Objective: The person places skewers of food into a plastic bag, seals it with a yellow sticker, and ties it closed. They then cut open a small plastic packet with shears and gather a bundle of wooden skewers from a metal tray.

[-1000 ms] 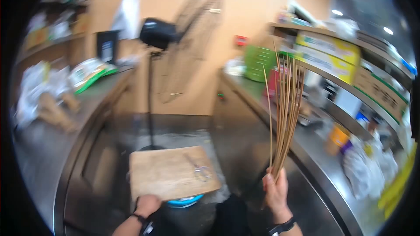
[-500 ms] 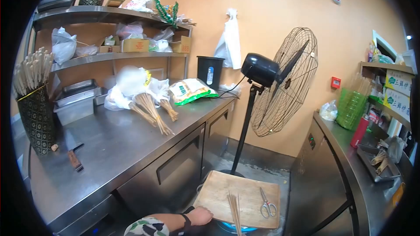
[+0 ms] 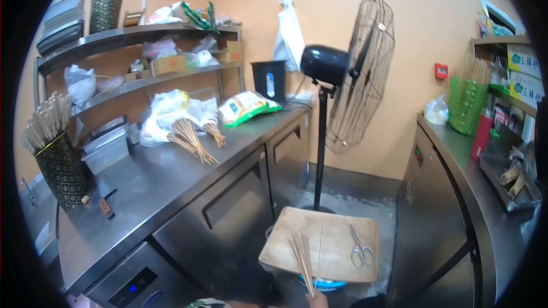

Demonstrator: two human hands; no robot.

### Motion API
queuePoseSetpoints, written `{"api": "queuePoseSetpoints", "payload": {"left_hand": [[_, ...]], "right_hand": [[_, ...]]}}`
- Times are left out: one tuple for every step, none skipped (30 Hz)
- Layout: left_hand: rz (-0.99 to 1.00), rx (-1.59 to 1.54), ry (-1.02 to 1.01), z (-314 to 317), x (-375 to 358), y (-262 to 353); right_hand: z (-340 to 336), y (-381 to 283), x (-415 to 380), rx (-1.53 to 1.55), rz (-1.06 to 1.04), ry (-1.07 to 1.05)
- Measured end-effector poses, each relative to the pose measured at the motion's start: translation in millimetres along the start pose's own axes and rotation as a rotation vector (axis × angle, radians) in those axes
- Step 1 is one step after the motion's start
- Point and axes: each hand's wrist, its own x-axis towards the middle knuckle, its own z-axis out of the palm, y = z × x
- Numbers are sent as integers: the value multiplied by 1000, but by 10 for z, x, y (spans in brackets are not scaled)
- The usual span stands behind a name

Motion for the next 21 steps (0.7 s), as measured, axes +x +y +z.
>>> {"api": "queuePoseSetpoints", "payload": {"left_hand": [[2,-46,-34,52,-28,45],[-17,-182,-18,86,139,-377],[-91,-213,157,30,130,-376],[-117,-175,220,-98,124,-337],[-92,11,237,-296,4,111],[13,26,295,-383,-19,130],[-34,-371,327,-457,-82,364],[12,-503,358,-504,-121,463],[33,-659,372,-516,-156,575],[-108,-804,359,-525,-189,717],[-145,-876,279,-522,-172,674],[-179,-947,201,-520,-169,639],[-186,-972,253,-497,-100,625],[-194,-1000,303,-475,-2,639],[-199,-1027,352,-465,115,642],[-217,-998,443,-473,279,589],[-194,-1044,485,-506,413,602],[-173,-1090,523,-550,530,648],[-82,-1128,529,-564,620,700],[-4,-1215,478,-535,781,597],[17,-1361,371,-566,785,742]], "right_hand": [[24,177,119,-128,-140,14],[17,366,286,-262,-274,31],[16,382,286,-243,-320,64],[38,266,256,-222,-351,106],[37,222,235,-135,-258,80],[70,193,202,-58,-427,193],[67,332,297,-39,-231,123],[29,315,278,168,-64,15],[-49,114,170,260,104,-44],[-45,246,225,221,128,-43],[-63,237,184,194,146,-30],[-66,193,143,162,161,-21],[-69,190,115,192,121,-6],[-71,212,80,219,81,9],[-88,199,53,245,39,26],[-106,192,17,165,-83,75],[-117,138,-76,86,-202,125],[-100,138,-116,4,-378,198],[-84,139,-152,-87,-548,286],[-123,5,-318,-67,-261,143],[-138,27,-369,51,-112,56]]}}
